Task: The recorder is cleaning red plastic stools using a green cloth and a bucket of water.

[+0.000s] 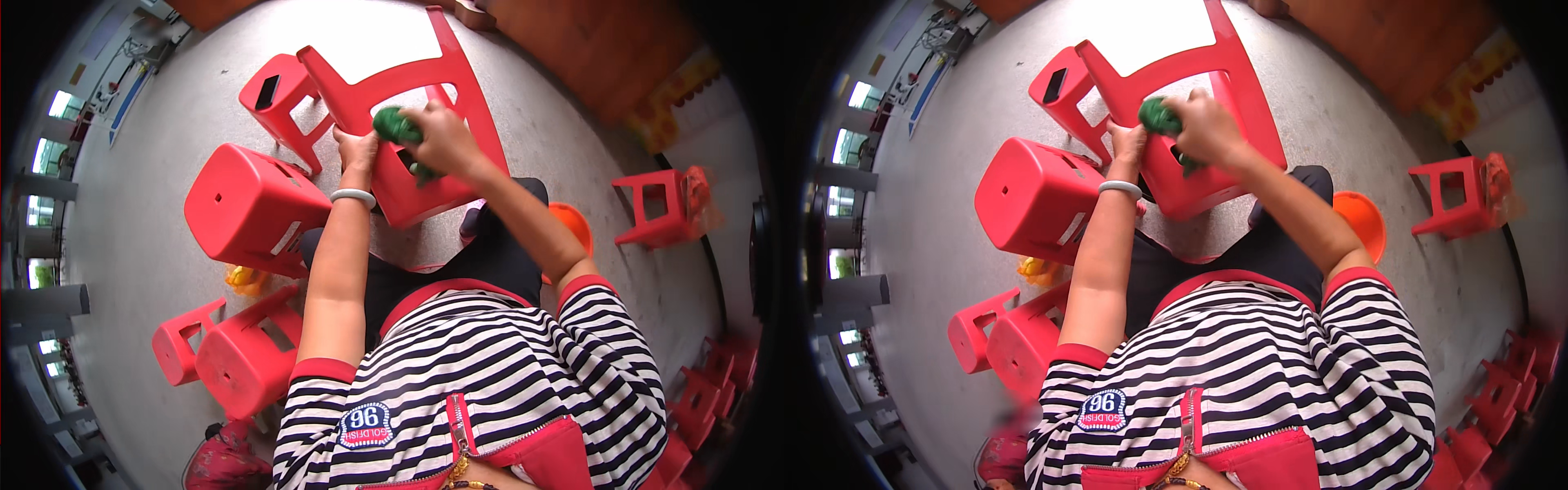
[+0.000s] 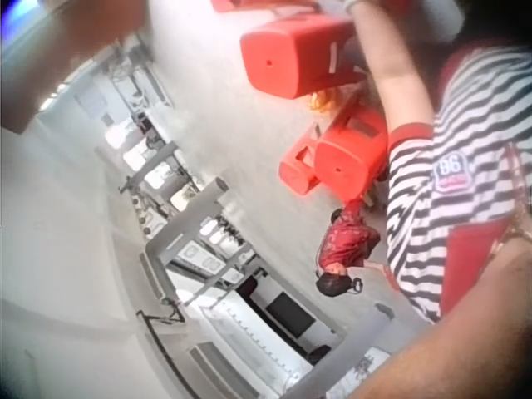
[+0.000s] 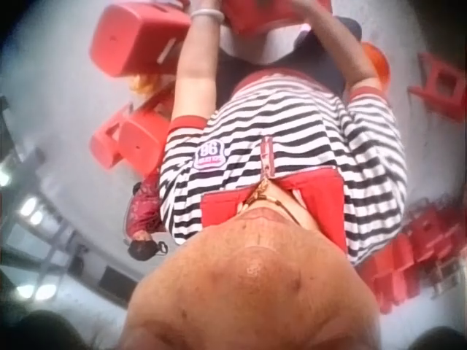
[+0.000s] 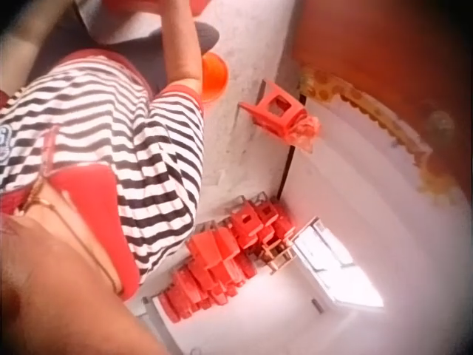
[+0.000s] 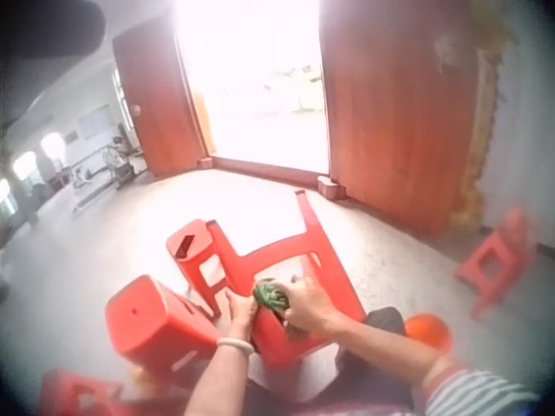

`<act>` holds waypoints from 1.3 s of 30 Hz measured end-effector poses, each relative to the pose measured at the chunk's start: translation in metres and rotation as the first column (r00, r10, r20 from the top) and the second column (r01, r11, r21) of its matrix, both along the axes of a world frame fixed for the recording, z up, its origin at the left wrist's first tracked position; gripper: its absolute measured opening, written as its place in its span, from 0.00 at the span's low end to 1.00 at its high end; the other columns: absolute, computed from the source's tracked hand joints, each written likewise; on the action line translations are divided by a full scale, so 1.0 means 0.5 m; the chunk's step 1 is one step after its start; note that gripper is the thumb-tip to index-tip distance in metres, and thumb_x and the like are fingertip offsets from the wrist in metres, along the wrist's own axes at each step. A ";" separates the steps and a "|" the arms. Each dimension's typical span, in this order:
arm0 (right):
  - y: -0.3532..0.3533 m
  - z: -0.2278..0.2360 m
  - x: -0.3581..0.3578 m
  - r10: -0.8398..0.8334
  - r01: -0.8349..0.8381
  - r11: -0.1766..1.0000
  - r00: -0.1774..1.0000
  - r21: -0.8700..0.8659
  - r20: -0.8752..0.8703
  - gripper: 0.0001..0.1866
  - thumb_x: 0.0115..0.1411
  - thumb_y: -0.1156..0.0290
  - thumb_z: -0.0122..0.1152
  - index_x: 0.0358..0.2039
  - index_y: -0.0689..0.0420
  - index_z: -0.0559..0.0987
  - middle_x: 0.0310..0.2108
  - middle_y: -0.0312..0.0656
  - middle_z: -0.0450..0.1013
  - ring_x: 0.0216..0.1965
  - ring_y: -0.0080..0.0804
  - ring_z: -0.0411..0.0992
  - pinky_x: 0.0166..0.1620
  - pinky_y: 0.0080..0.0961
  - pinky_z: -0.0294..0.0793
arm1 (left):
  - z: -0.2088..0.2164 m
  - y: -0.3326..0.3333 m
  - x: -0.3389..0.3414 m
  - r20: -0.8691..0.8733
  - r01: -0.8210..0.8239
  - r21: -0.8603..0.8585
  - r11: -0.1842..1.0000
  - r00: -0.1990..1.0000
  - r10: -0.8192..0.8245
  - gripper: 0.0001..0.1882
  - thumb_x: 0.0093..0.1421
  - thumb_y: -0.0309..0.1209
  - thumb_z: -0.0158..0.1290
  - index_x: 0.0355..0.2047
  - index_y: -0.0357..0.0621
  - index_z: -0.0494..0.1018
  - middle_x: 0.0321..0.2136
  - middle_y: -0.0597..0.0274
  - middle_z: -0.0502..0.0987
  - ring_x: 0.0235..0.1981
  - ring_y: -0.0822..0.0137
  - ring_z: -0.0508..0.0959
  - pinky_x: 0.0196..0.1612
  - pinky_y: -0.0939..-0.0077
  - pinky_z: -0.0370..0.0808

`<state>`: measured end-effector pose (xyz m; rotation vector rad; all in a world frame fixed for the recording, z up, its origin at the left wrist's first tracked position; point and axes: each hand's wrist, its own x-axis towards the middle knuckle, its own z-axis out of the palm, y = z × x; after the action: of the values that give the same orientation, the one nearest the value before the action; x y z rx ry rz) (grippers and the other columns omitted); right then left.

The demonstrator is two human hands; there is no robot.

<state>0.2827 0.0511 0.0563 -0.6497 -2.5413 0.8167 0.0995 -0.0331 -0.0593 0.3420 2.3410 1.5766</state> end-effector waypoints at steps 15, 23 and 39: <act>0.105 -0.166 0.287 -0.395 0.373 0.868 0.919 0.329 -0.001 0.23 0.52 0.71 0.64 0.51 0.49 0.78 0.40 0.49 0.71 0.42 0.52 0.72 0.47 0.46 0.74 | 0.065 0.012 0.054 -0.146 -0.034 -0.173 0.984 0.989 0.008 0.57 0.41 0.45 0.68 0.67 0.34 0.52 0.56 0.36 0.72 0.56 0.43 0.75 0.61 0.60 0.70; -0.003 -0.135 0.220 -0.129 0.134 0.942 0.991 0.308 -0.036 0.25 0.52 0.75 0.60 0.53 0.48 0.77 0.40 0.47 0.68 0.41 0.50 0.71 0.43 0.44 0.74 | 0.051 0.010 0.031 -0.123 -0.023 -0.158 0.987 0.992 0.004 0.57 0.42 0.46 0.67 0.67 0.34 0.52 0.56 0.36 0.72 0.56 0.43 0.75 0.60 0.60 0.71; 0.235 -0.117 0.017 -0.335 0.345 0.897 0.938 0.275 -0.085 0.25 0.52 0.60 0.71 0.52 0.42 0.79 0.44 0.46 0.72 0.48 0.49 0.74 0.49 0.44 0.78 | 0.056 -0.004 -0.022 -0.174 0.127 -0.089 0.988 0.975 -0.141 0.49 0.42 0.45 0.68 0.59 0.29 0.61 0.47 0.41 0.77 0.43 0.52 0.81 0.47 0.63 0.79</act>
<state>0.2914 0.1684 -0.0021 -0.9354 -2.3497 0.3280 0.0885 -0.0351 -0.0311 0.6355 2.4460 1.4419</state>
